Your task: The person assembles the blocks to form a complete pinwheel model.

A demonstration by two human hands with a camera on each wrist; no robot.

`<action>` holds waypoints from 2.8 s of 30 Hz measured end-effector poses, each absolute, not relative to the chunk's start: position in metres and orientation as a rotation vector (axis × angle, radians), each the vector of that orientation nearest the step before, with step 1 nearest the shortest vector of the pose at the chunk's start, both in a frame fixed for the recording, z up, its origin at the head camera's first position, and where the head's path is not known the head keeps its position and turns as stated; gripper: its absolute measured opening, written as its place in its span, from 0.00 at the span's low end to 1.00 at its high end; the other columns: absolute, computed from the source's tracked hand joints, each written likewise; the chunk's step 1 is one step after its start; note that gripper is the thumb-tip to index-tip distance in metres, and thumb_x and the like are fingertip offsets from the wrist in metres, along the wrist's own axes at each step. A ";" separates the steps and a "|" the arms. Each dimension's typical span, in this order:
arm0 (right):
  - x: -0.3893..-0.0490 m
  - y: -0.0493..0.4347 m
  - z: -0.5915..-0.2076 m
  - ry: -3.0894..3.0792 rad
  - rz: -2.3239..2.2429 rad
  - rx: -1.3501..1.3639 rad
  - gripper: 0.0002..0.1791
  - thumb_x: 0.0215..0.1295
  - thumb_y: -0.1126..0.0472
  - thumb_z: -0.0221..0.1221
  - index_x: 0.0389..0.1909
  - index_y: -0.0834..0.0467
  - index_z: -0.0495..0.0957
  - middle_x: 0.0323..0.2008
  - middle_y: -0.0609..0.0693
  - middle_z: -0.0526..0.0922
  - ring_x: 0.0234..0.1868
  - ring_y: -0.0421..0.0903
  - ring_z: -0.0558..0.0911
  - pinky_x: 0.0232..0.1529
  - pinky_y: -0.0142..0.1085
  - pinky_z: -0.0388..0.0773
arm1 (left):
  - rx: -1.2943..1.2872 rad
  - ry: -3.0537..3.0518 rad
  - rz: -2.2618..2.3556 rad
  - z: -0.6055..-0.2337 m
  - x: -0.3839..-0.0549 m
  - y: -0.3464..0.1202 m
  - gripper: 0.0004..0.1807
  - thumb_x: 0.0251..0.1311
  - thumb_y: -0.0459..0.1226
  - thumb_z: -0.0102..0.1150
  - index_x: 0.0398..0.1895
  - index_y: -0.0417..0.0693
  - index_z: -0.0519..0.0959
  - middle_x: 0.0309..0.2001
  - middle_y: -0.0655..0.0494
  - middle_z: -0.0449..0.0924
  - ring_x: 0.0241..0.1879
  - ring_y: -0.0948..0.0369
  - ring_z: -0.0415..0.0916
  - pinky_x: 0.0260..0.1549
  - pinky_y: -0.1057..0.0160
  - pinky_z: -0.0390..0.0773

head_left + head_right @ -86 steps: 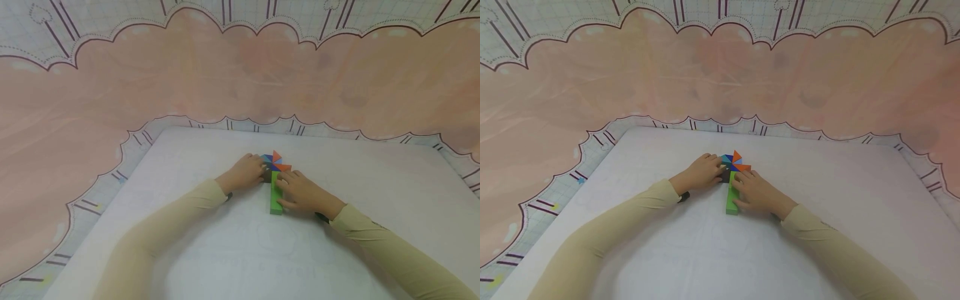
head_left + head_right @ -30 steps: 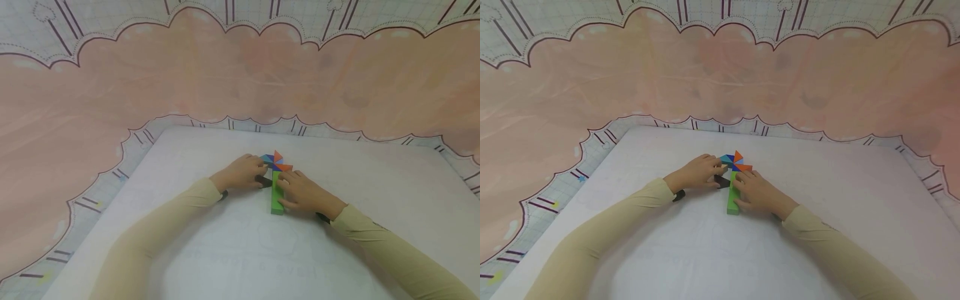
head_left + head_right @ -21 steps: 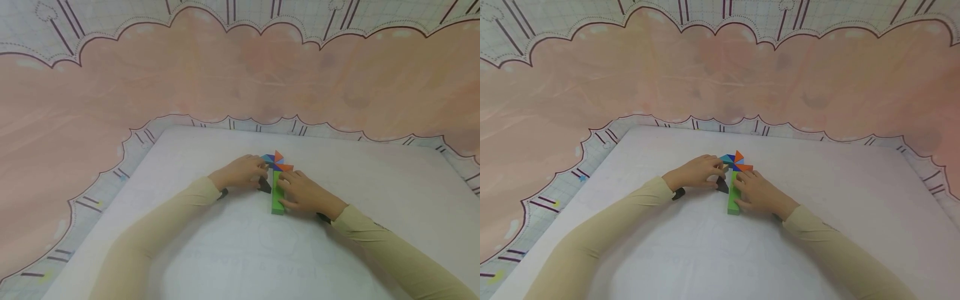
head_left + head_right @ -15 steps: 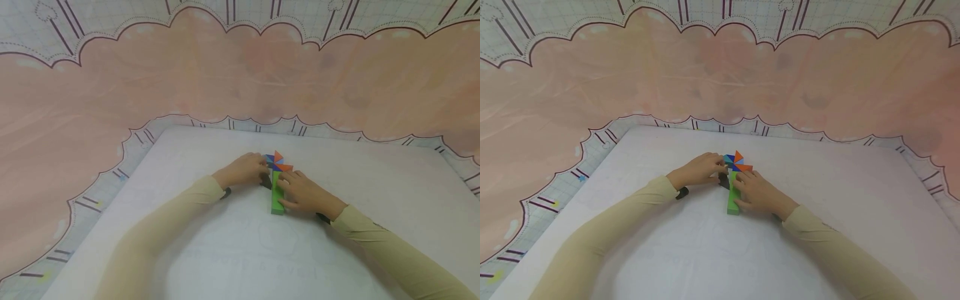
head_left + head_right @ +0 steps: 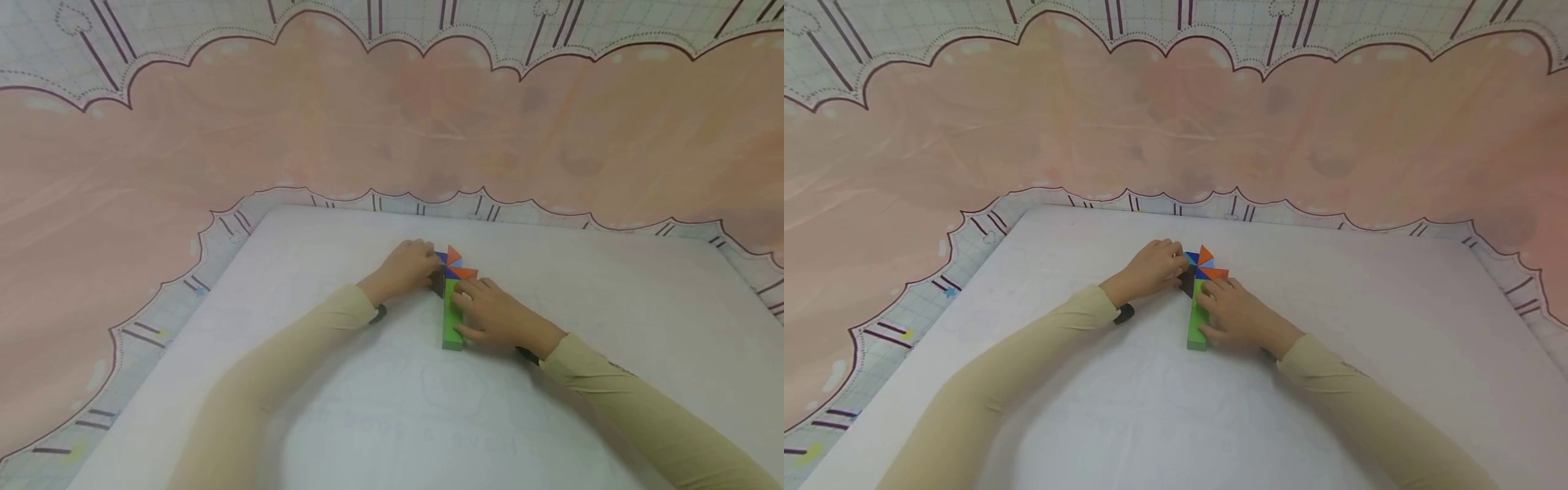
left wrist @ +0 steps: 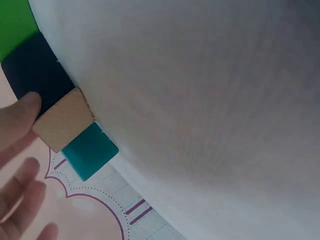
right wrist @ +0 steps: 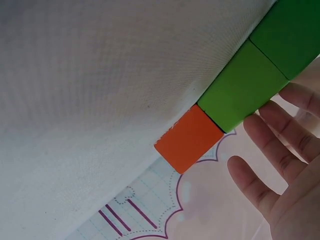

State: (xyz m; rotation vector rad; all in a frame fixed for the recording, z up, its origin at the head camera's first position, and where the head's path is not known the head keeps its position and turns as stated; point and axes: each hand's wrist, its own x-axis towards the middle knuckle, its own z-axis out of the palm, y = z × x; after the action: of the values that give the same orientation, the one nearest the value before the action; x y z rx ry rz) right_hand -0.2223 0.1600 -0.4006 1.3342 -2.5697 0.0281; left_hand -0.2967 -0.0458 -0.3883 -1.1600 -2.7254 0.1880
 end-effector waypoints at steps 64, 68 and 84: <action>-0.224 0.161 -0.402 -2.554 0.059 1.344 0.20 0.60 0.48 0.58 0.44 0.58 0.71 0.43 0.52 0.75 0.45 0.50 0.74 0.51 0.45 0.72 | -1.036 -2.946 0.164 -0.384 -0.300 -0.052 0.17 0.62 0.47 0.55 0.49 0.48 0.78 0.44 0.54 0.77 0.45 0.57 0.72 0.49 0.59 0.72; -0.223 0.161 -0.401 -2.566 0.050 1.340 0.20 0.60 0.47 0.57 0.45 0.58 0.71 0.44 0.53 0.75 0.46 0.51 0.74 0.52 0.46 0.72 | -0.959 -2.943 0.168 -0.381 -0.305 -0.058 0.25 0.59 0.52 0.58 0.53 0.46 0.72 0.46 0.53 0.75 0.46 0.57 0.71 0.50 0.59 0.72; -0.221 0.160 -0.398 -2.581 0.072 1.332 0.20 0.60 0.48 0.58 0.44 0.58 0.71 0.43 0.52 0.74 0.45 0.50 0.73 0.51 0.45 0.72 | -0.911 -3.108 0.211 -0.396 -0.317 -0.059 0.38 0.54 0.61 0.56 0.61 0.46 0.69 0.55 0.49 0.71 0.52 0.54 0.69 0.56 0.55 0.70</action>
State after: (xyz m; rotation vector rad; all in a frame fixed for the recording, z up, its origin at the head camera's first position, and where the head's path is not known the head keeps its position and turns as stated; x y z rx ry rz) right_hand -0.2211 0.1602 -0.3985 1.3319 -2.5815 0.0719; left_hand -0.3173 -0.0585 -0.3964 -0.9107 -3.1078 0.2106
